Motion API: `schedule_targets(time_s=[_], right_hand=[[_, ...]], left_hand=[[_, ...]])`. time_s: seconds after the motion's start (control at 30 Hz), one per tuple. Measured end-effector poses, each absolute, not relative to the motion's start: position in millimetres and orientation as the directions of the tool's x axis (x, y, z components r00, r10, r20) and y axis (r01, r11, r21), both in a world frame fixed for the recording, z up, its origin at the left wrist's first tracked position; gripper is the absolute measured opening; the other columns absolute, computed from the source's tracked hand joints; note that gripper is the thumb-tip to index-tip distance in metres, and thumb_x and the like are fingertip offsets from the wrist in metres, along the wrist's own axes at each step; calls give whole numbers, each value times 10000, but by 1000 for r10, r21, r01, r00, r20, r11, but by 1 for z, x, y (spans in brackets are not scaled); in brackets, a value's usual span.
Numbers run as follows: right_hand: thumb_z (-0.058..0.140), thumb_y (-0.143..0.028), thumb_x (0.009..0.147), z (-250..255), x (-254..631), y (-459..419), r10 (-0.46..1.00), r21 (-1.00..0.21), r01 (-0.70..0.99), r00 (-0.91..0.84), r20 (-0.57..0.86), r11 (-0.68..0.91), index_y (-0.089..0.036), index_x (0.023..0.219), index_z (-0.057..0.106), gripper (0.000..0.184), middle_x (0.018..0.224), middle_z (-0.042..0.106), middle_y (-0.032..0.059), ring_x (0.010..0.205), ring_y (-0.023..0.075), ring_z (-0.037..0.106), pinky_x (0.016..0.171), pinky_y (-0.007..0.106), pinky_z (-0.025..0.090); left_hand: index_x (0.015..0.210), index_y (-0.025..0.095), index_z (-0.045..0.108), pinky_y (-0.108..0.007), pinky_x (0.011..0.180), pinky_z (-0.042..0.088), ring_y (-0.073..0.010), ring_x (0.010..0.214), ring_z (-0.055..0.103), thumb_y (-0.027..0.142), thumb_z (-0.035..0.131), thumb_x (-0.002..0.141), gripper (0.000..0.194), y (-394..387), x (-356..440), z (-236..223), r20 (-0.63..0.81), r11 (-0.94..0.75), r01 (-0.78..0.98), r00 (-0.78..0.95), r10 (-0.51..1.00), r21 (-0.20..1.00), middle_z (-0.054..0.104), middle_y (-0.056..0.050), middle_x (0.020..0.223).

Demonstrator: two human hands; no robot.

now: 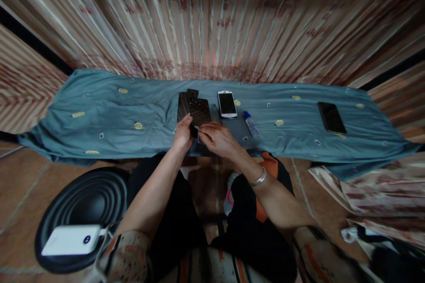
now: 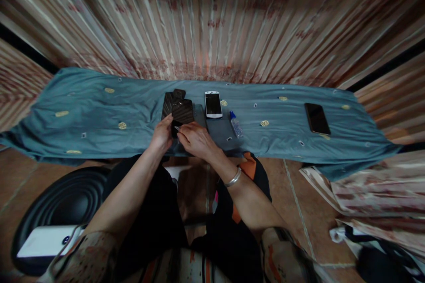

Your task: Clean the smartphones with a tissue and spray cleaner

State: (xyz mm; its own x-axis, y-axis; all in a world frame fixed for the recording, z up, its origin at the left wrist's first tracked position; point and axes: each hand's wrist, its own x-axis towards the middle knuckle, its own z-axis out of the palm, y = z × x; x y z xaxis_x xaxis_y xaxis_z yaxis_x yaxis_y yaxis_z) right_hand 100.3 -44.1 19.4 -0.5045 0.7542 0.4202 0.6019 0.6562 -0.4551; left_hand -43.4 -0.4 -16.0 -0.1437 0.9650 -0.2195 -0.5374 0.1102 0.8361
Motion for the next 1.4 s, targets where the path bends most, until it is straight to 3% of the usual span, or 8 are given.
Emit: schedule_targets(time_s=[0.23,0.4,0.87,1.4], right_hand=[[499,-183,990,22,101,-44,772,-477,607,-500,392,635,-176,871,684,220,918,729,78,920,210,649,916,354,485],[507,-169,980,23,101,-44,777,-506,591,-494,390,629,-177,879,683,203,932,727,84,948,221,654,937,371,482],[502,-200,997,24,102,-44,784,-474,624,-490,381,621,-182,864,682,225,913,737,76,917,208,659,902,338,482],[494,-196,993,22,104,-43,787,-478,625,-482,386,617,-173,909,699,223,959,749,90,955,220,671,931,357,491]], left_hand=[[976,127,726,-375,1080,446,-232,1128,682,157,649,774,218,-2,-42,-13,-232,123,-529,-144,962,840,779,-92,1008],[929,144,721,-368,1059,464,-217,1074,701,137,637,774,176,-3,-40,-7,-242,119,-533,-166,956,837,784,-60,914],[902,147,733,-369,1050,469,-229,1115,688,132,642,774,157,-5,-38,-6,-246,113,-535,-184,952,837,785,-73,931],[930,151,727,-329,950,489,-191,919,713,158,689,743,191,-4,-42,-9,-241,114,-546,-166,956,830,773,-54,875]])
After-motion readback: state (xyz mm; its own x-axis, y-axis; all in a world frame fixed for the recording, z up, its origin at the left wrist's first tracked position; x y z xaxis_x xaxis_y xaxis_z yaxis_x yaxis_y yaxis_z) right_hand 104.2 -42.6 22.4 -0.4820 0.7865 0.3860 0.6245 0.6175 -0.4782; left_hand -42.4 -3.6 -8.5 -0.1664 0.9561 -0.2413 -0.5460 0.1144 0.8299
